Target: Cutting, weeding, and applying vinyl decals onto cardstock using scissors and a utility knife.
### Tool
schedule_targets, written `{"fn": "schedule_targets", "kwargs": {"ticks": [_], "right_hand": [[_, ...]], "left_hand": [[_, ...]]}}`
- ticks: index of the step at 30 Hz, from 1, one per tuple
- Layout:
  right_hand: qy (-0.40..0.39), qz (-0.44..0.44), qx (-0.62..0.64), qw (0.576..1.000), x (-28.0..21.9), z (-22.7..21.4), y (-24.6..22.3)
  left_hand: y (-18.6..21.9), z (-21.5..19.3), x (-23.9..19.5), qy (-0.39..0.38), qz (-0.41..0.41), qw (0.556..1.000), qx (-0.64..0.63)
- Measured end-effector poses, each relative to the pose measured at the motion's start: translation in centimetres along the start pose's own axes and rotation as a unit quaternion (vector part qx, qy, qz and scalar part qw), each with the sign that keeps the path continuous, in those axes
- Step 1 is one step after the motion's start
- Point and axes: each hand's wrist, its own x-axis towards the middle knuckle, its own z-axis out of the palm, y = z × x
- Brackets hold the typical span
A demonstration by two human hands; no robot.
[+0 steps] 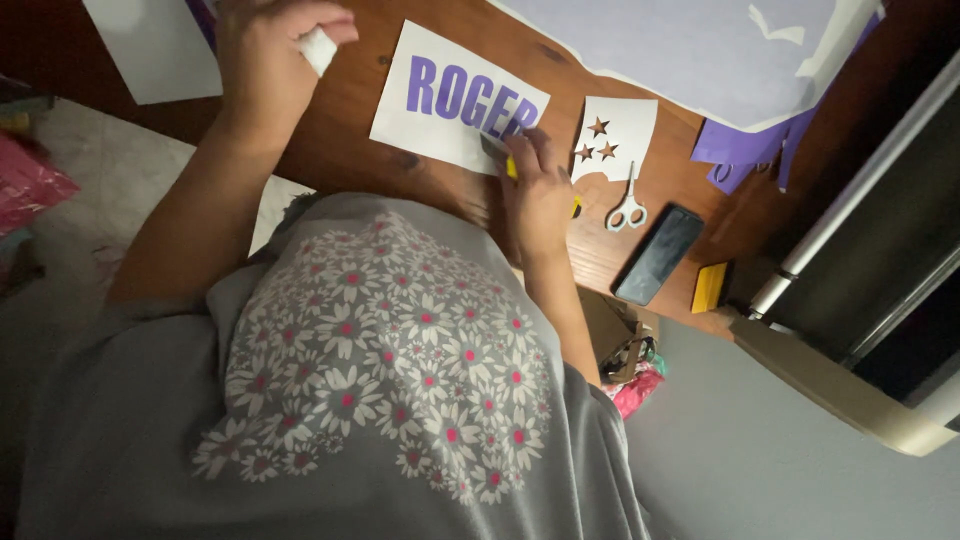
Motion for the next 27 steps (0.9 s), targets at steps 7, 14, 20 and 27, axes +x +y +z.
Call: {"fn": "schedule_targets", "kwargs": {"ticks": [7,14,20,27], "right_hand": [[-0.001,0.023,-0.045,0.999,0.3,1.7,0.4],[-0.014,0.000,-0.061,0.998,-1.9,0.1,-0.5],[-0.013,0.015,-0.062,0.998,-4.4,1.1,0.0],[0.011,0.023,-0.076,0.997,-6.8,1.8,0.0]], "left_hand": [[-0.4,1.2,-0.2,0.000,0.014,1.000,-0.003],[0.2,0.8,-0.2,-0.032,0.015,0.999,-0.026],[2.3,0.6,0.4,-0.122,0.040,0.991,0.030],[2.8,-0.4,-0.5,-0.090,-0.001,0.996,0.023]]}}
